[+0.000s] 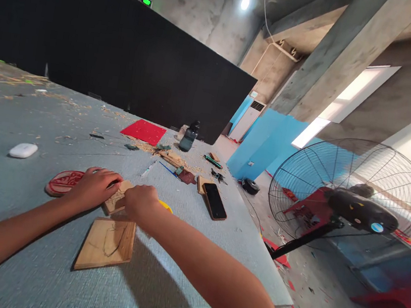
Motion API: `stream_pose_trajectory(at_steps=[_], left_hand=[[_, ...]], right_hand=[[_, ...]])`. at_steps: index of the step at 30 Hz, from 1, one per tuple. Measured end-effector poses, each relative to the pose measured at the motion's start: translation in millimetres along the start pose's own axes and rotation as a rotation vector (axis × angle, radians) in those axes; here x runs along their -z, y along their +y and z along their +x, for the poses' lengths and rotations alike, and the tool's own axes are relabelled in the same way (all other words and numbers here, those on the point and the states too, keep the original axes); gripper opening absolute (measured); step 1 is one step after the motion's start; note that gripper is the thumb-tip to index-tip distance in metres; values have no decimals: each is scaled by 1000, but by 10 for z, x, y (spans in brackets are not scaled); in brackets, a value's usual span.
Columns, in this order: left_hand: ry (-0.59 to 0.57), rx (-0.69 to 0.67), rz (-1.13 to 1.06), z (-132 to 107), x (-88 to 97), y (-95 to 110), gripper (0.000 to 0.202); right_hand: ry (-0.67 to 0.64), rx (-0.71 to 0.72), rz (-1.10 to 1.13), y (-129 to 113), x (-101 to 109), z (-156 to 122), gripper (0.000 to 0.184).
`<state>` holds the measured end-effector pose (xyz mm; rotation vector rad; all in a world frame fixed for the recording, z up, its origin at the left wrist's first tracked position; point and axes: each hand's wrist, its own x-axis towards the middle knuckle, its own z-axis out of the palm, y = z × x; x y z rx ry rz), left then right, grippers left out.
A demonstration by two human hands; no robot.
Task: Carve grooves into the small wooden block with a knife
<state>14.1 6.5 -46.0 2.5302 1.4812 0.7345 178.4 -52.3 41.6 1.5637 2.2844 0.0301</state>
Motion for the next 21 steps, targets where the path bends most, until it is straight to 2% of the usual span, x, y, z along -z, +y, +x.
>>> stream_pose_trajectory(at_steps=[9, 16, 21], left_hand=[[-1, 22, -64, -29, 29, 45, 37], [4, 64, -135, -28, 24, 51, 38], [-22, 45, -185, -38, 47, 61, 34]], right_hand=[[20, 5, 24, 84, 27, -93, 32], [138, -58, 77, 139, -129, -131, 38], [208, -79, 180, 239, -253, -147, 26]])
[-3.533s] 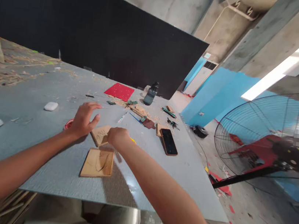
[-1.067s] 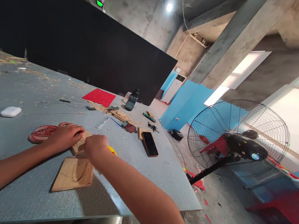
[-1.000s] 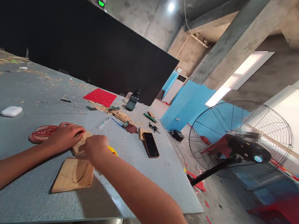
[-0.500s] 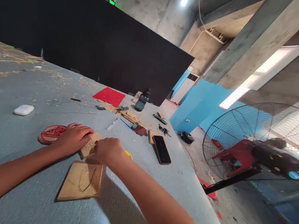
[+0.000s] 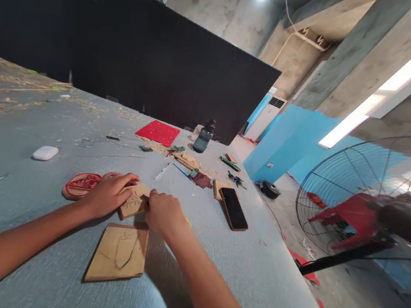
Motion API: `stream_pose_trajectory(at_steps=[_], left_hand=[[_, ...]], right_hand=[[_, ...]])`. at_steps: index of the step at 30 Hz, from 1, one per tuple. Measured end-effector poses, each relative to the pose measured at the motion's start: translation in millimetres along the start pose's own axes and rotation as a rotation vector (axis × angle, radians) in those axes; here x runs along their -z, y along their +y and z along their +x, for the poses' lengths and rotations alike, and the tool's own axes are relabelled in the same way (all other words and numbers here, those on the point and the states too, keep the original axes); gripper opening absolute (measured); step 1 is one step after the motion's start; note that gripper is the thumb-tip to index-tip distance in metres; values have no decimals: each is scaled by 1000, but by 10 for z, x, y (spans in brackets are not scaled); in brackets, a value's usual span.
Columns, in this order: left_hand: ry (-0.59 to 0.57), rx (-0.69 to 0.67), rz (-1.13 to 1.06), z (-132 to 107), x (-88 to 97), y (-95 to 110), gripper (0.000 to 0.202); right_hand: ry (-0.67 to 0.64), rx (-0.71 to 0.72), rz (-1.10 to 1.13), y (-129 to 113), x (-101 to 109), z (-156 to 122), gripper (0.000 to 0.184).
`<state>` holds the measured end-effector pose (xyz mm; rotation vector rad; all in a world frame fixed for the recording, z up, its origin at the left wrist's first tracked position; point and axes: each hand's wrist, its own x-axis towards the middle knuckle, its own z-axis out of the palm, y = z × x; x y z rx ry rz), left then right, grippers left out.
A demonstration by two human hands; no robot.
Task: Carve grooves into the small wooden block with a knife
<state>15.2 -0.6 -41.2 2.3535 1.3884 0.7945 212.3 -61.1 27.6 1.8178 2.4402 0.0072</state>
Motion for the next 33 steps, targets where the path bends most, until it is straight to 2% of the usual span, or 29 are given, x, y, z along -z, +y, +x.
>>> stream_pose_trajectory(at_steps=[5, 9, 15, 21, 27, 33], left_hand=[[-34, -45, -33, -19, 4, 25, 31], [-54, -80, -45, -42, -15, 62, 31], [-57, -62, 19, -26, 37, 37, 44], [-155, -77, 78, -43, 156, -21, 64], [-184, -30, 82, -82, 151, 50, 60], [-147, 91, -28, -90, 179, 173, 64]], right_hand=[[48, 10, 73, 169, -53, -49, 21], [57, -16, 93, 234, -101, -77, 24], [128, -69, 161, 243, -124, -86, 28], [172, -115, 200, 296, -100, -92, 32], [147, -129, 211, 315, -152, -110, 33], [138, -86, 230, 231, -183, -116, 35]])
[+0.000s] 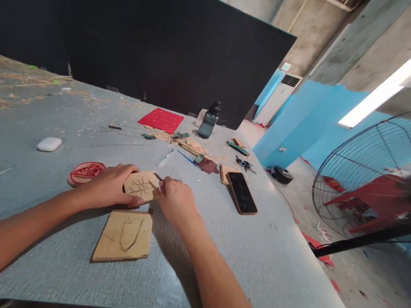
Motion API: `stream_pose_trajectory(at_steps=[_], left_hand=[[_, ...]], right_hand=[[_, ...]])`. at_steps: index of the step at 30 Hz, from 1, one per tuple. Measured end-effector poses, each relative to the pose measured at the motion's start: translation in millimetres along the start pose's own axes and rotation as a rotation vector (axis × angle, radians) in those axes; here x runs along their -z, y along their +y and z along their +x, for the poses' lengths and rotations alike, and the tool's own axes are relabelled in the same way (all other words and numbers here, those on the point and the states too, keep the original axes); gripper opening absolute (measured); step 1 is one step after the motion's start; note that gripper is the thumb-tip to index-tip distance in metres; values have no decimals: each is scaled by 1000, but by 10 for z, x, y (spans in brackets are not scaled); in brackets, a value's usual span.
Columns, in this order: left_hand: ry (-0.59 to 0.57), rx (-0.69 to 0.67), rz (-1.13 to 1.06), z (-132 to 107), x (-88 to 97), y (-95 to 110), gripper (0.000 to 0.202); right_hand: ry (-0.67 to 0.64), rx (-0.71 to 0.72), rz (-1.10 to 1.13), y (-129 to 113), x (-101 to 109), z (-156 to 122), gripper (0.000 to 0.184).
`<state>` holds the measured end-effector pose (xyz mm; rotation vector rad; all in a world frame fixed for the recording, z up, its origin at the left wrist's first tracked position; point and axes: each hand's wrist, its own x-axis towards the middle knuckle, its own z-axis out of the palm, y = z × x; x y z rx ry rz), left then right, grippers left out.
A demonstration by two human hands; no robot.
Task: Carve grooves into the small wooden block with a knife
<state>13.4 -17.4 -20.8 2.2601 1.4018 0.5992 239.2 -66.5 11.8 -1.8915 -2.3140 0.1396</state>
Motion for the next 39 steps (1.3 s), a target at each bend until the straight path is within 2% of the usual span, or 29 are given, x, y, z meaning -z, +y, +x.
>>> stream_pose_trajectory(at_steps=[3, 8, 15, 19, 24, 32, 39], left_hand=[[17, 48, -151, -18, 0, 56, 63], [50, 91, -535, 21, -62, 84, 63], [150, 309, -988, 59, -92, 124, 71], [223, 354, -1177, 64, -67, 147, 66], [268, 382, -1315, 77, -59, 161, 49], [269, 430, -1430, 84, -123, 123, 40], [270, 431, -1452, 83, -146, 132, 41]], right_hand=[[5, 15, 17, -45, 11, -22, 38], [24, 19, 70, -118, 49, -57, 37], [52, 32, 138, -127, 48, -62, 32], [81, 37, 182, -123, 21, -47, 29], [99, 82, 187, -186, 21, -51, 32], [-2, 0, 76, -231, 26, -67, 40], [-13, 14, 65, -212, -8, -65, 39]])
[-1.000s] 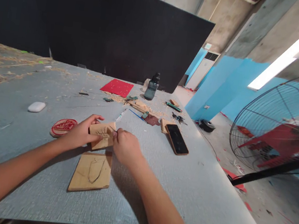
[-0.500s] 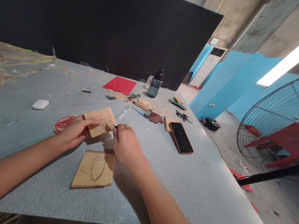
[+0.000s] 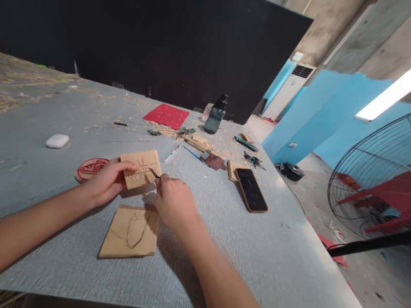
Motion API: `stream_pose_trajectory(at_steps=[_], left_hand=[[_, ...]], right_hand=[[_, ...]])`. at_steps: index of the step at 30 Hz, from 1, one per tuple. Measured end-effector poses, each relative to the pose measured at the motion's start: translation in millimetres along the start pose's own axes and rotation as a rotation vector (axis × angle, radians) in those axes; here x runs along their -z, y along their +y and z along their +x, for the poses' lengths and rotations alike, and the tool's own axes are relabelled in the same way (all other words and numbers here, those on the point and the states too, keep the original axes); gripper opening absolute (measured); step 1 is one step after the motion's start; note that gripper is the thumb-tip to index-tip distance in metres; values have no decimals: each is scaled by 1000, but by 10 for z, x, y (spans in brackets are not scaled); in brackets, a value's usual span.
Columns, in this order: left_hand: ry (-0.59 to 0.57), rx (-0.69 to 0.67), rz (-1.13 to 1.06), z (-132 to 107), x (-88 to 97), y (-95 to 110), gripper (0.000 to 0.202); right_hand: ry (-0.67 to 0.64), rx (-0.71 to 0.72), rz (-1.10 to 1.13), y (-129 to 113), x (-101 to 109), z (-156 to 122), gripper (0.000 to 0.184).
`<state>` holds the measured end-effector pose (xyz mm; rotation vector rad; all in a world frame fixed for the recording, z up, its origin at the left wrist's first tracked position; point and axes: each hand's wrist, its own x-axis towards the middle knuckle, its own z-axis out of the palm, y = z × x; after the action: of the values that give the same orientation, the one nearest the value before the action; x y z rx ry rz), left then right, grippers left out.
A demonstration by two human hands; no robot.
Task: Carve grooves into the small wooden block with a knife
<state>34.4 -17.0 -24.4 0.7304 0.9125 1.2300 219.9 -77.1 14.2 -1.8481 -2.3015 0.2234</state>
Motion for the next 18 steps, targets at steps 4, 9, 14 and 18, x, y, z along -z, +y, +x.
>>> stream_pose_trajectory(at_steps=[4, 9, 14, 18], left_hand=[[-6, -1, 11, -22, -22, 9, 40], [-16, -4, 20, -29, -24, 11, 39], [-11, -8, 19, -21, -15, 3, 39], [-20, -18, 19, -24, -18, 1, 38]], right_hand=[[-2, -6, 4, -13, 16, -7, 38], [-8, -23, -7, 20, 1, 6, 40], [-9, -15, -20, 33, -11, 13, 41], [-20, -5, -37, 16, -11, 3, 41]])
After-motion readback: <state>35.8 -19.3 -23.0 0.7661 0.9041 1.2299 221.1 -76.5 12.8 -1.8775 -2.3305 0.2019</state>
